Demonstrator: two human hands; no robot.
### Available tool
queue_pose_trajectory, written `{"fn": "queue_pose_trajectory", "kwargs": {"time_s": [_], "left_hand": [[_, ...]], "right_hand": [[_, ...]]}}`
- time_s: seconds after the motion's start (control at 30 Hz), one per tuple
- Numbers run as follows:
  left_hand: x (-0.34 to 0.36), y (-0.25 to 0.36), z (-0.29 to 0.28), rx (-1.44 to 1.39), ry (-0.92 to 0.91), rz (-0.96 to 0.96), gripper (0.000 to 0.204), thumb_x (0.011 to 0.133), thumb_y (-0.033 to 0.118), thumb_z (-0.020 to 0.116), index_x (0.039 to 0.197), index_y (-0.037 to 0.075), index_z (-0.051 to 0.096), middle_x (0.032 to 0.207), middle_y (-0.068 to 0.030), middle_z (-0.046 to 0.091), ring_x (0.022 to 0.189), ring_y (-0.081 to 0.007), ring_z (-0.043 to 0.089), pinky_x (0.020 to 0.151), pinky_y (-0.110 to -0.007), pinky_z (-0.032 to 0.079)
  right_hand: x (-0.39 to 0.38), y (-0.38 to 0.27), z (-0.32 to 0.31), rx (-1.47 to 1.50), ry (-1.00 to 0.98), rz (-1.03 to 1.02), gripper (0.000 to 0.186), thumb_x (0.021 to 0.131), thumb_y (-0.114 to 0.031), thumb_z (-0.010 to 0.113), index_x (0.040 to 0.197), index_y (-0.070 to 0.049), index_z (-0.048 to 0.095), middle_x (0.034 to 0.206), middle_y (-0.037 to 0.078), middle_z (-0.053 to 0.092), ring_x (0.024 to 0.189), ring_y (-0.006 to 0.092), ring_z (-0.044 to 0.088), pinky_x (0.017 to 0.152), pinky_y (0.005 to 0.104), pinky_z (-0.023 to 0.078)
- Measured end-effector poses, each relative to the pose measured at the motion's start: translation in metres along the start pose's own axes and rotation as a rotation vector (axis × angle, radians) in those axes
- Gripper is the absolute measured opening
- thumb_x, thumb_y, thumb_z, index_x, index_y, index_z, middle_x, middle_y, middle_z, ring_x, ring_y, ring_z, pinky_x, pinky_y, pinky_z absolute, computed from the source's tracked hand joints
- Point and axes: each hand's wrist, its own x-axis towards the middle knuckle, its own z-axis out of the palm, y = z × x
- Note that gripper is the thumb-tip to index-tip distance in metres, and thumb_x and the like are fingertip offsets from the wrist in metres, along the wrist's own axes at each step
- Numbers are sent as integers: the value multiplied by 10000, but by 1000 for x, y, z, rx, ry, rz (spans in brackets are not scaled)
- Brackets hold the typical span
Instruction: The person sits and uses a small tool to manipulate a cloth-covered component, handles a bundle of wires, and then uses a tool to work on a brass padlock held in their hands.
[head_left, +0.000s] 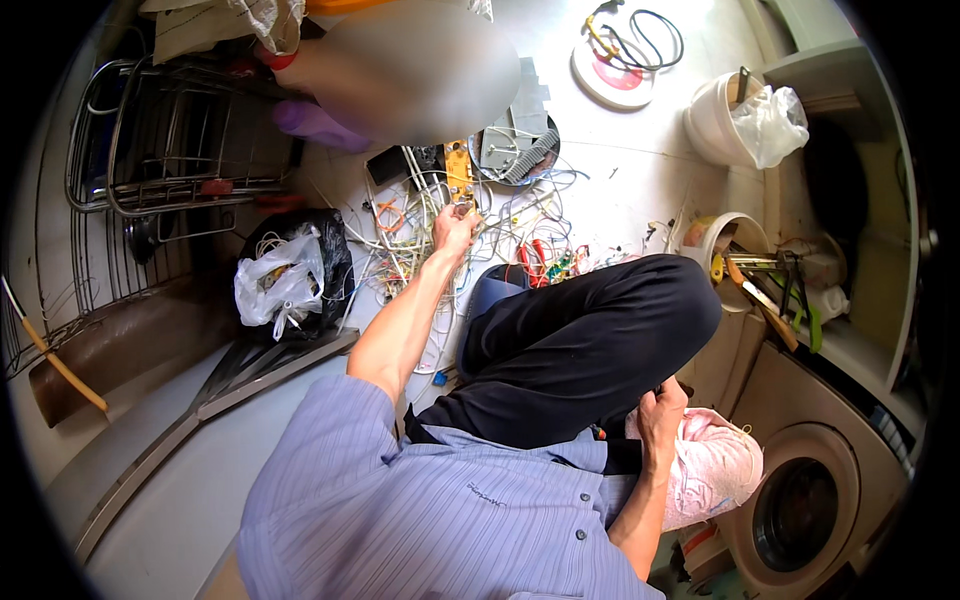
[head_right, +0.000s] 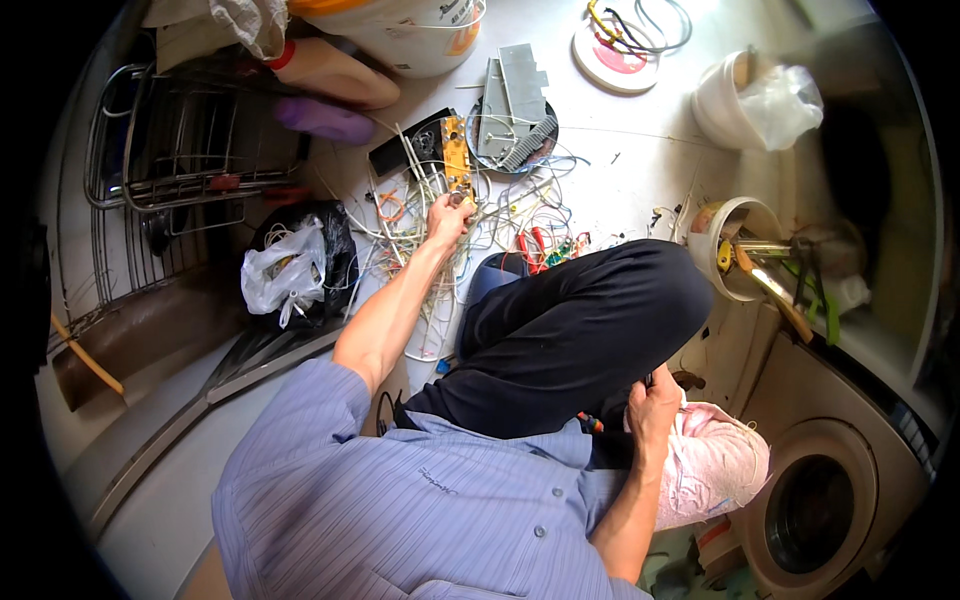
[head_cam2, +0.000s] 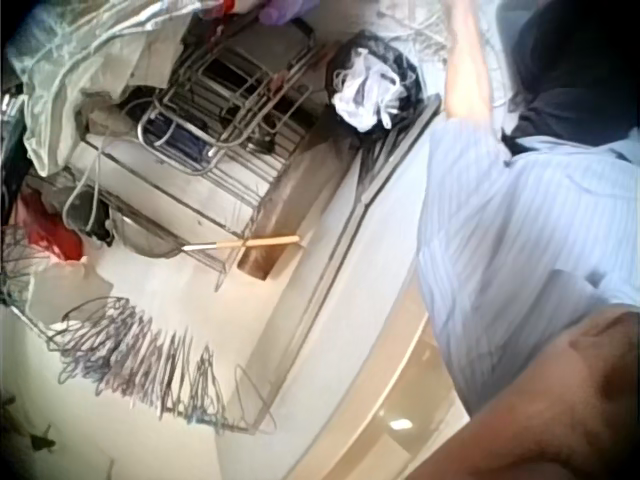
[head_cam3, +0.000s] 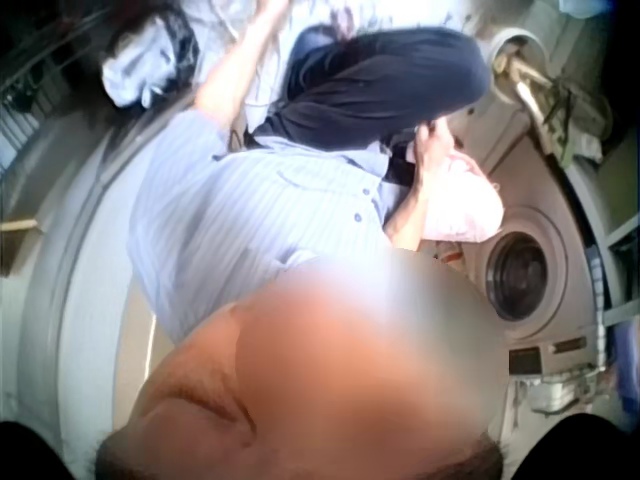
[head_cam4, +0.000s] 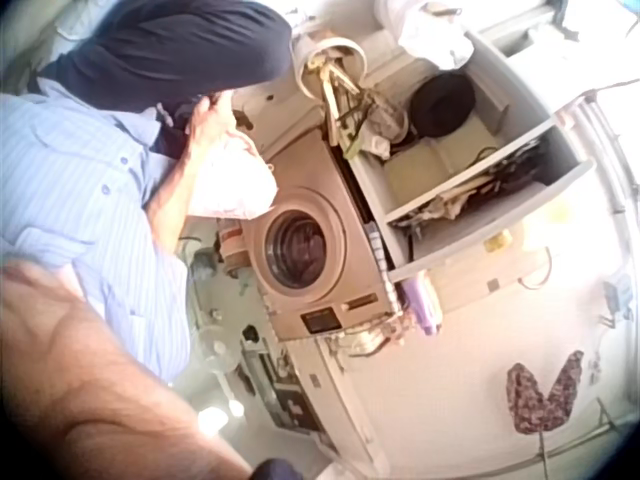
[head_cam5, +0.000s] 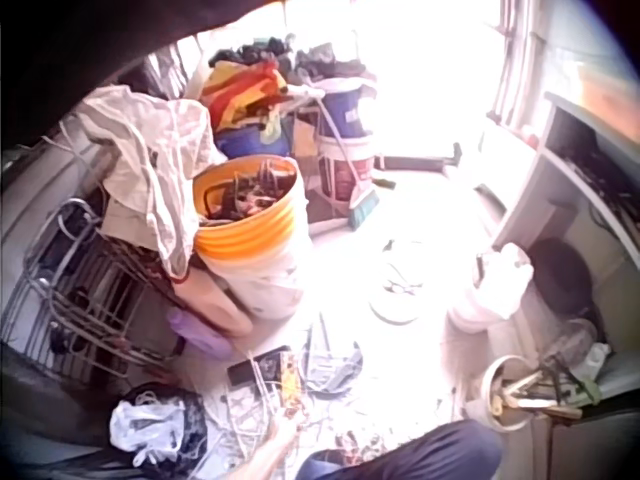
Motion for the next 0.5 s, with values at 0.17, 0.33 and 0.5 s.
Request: {"fn": "queue_pose_trajectory", "kwargs": {"time_s": [0.17, 0.33, 0.5], "left_hand": [[15, -38, -17, 67, 175, -212, 100, 837, 9, 663, 930, 3, 629, 726, -70, 664, 508, -125, 566, 402, -274, 440], [10, -41, -14, -74, 129, -277, 88, 861, 40, 671, 934, -6, 658, 766, -99, 695, 555, -159, 618, 452, -288, 497], [10, -35, 0, -239, 192, -352, 98, 877, 33, 673, 865, -44, 613, 745, -138, 676, 569, -194, 642, 463, -295, 516]], "right_hand": [[0, 6, 2, -32, -35, -6, 218, 810, 60, 522, 1000, 28, 625, 757, 177, 616, 661, 233, 613, 663, 316, 489], [1, -1, 6, 22, -48, -35, 158, 848, 41, 537, 974, 26, 631, 787, 161, 660, 708, 235, 656, 684, 314, 502], [2, -5, 6, 49, -53, -22, 162, 851, 49, 536, 977, 20, 635, 800, 159, 671, 718, 234, 662, 692, 311, 508]]}}
